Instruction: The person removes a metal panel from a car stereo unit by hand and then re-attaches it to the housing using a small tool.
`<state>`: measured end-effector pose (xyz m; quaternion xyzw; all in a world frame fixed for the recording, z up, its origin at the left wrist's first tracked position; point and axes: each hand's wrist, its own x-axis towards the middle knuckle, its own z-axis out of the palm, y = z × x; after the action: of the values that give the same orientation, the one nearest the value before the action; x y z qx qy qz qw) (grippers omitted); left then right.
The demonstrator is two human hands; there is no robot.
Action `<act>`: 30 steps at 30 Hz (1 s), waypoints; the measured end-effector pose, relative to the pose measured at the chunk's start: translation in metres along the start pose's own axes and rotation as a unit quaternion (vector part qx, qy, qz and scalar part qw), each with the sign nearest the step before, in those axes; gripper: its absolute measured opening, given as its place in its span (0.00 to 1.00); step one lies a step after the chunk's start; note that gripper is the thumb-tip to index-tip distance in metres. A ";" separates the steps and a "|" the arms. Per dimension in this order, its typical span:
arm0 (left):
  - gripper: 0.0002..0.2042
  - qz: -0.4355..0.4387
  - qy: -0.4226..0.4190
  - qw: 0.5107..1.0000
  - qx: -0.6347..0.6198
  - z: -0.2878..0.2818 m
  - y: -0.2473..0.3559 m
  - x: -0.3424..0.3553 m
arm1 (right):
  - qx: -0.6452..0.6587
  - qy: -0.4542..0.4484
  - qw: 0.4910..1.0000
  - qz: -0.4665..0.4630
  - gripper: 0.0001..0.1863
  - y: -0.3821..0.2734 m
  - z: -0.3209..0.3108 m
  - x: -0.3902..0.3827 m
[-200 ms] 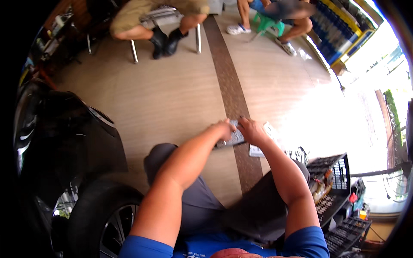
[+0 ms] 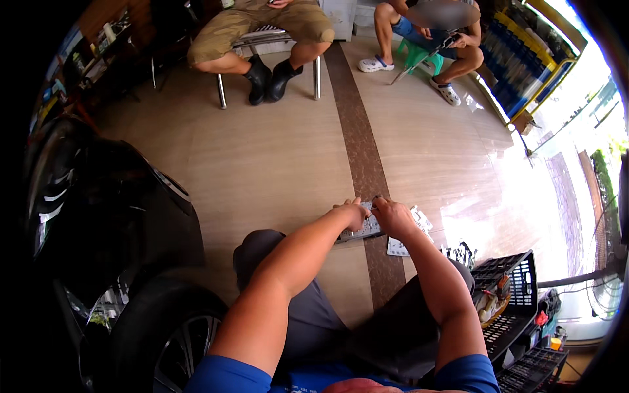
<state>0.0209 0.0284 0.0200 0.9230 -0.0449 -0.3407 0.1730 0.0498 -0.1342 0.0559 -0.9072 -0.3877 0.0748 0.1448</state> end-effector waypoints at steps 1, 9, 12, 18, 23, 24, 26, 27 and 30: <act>0.27 -0.004 0.008 1.000 -0.003 0.001 -0.002 0.000 | -0.016 -0.002 1.000 0.000 0.10 -0.001 -0.001 0.002; 0.27 0.009 0.033 0.999 -0.033 0.003 -0.008 0.004 | -0.055 -0.020 0.998 0.029 0.09 -0.005 -0.002 0.006; 0.26 0.023 0.006 0.999 -0.048 -0.002 -0.006 0.003 | -0.059 -0.018 0.998 0.018 0.09 0.004 0.005 0.007; 0.26 0.034 0.046 0.998 -0.029 0.006 -0.017 0.009 | -0.055 -0.032 0.998 0.022 0.07 -0.010 -0.010 0.009; 0.25 0.049 0.032 0.998 -0.036 0.003 -0.016 0.013 | -0.046 -0.021 0.998 0.034 0.07 -0.008 -0.009 0.008; 0.25 0.049 0.030 0.998 -0.036 0.003 -0.016 0.013 | -0.044 -0.024 0.998 0.041 0.07 -0.008 -0.010 0.008; 0.25 0.050 0.045 0.997 -0.033 0.007 -0.018 0.013 | -0.041 -0.017 0.998 0.040 0.07 -0.007 -0.007 0.008; 0.25 0.053 0.059 0.996 -0.030 0.009 -0.018 0.013 | -0.038 -0.011 0.998 0.039 0.07 -0.006 -0.004 0.008; 0.25 0.047 0.049 0.997 -0.032 0.012 -0.015 0.011 | -0.046 -0.013 0.998 0.045 0.11 0.001 0.005 0.006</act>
<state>0.0213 0.0372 -0.0008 0.9294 -0.0690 -0.2878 0.2204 0.0529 -0.1295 0.0507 -0.9285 -0.3512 0.0754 0.0939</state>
